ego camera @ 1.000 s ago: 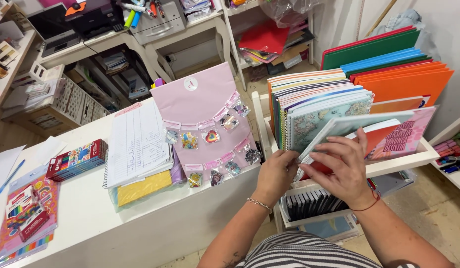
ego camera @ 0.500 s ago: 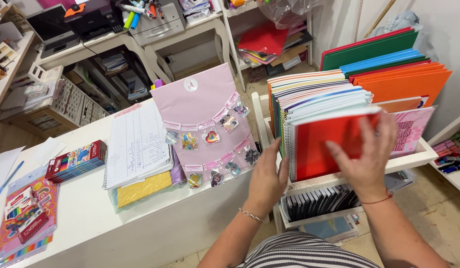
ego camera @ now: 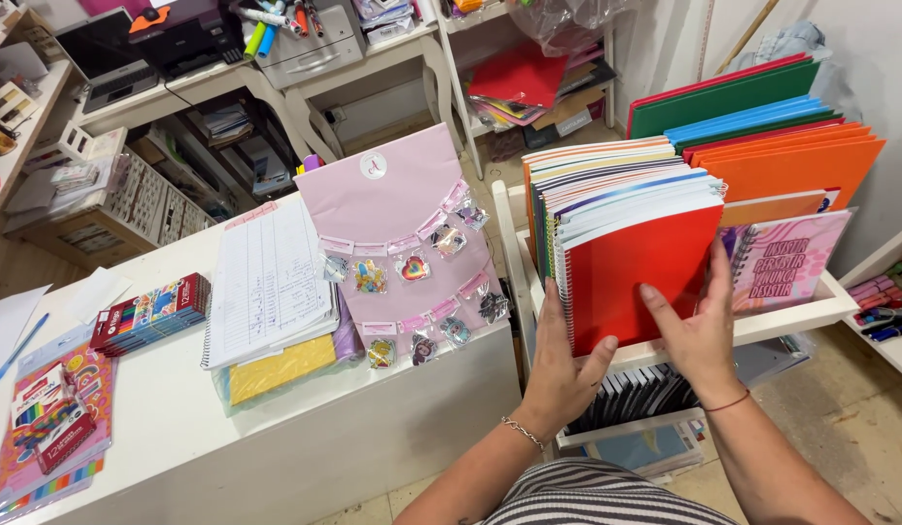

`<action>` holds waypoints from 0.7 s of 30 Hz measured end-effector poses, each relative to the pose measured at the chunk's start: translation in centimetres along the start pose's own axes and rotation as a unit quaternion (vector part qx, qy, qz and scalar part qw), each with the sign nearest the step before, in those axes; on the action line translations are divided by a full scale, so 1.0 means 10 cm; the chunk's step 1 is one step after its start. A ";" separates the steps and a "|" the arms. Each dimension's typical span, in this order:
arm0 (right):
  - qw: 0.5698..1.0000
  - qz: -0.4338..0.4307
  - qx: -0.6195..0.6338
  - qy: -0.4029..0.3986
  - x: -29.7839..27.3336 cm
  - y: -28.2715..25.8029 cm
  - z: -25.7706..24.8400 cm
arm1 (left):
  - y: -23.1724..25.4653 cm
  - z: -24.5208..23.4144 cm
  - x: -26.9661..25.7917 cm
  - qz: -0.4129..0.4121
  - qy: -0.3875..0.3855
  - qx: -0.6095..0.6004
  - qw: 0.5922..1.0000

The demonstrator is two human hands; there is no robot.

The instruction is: The person organizes stationery items in a store, moving notebooks and sticker packs from a counter to a display rack. They then pick up boxes of colored pencils and markers, walk to a shelf, and arrange them among other supplies.

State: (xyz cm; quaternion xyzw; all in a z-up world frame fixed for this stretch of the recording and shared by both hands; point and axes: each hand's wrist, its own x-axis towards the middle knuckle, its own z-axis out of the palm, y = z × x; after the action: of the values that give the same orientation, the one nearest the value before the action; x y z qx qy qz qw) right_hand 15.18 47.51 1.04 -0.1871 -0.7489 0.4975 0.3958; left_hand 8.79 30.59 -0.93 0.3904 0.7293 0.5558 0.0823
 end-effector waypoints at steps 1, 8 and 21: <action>1.000 0.000 0.001 0.001 0.04 0.08 -0.03 | -0.02 0.01 0.00 0.000 -0.001 0.001 1.000; 0.999 0.004 0.013 0.046 0.18 0.54 -0.14 | 0.01 -0.03 0.08 -0.052 -0.001 -0.022 0.998; 0.988 -0.085 -0.105 0.077 -0.04 0.17 -0.01 | -0.01 -0.27 0.02 -0.045 -0.006 0.011 0.999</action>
State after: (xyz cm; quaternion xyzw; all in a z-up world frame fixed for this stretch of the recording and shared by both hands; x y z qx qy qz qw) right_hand 15.30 48.01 -0.65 -0.2008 -0.7777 0.3643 0.4713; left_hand 7.14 28.71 0.02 0.3614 0.7517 0.5412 0.1073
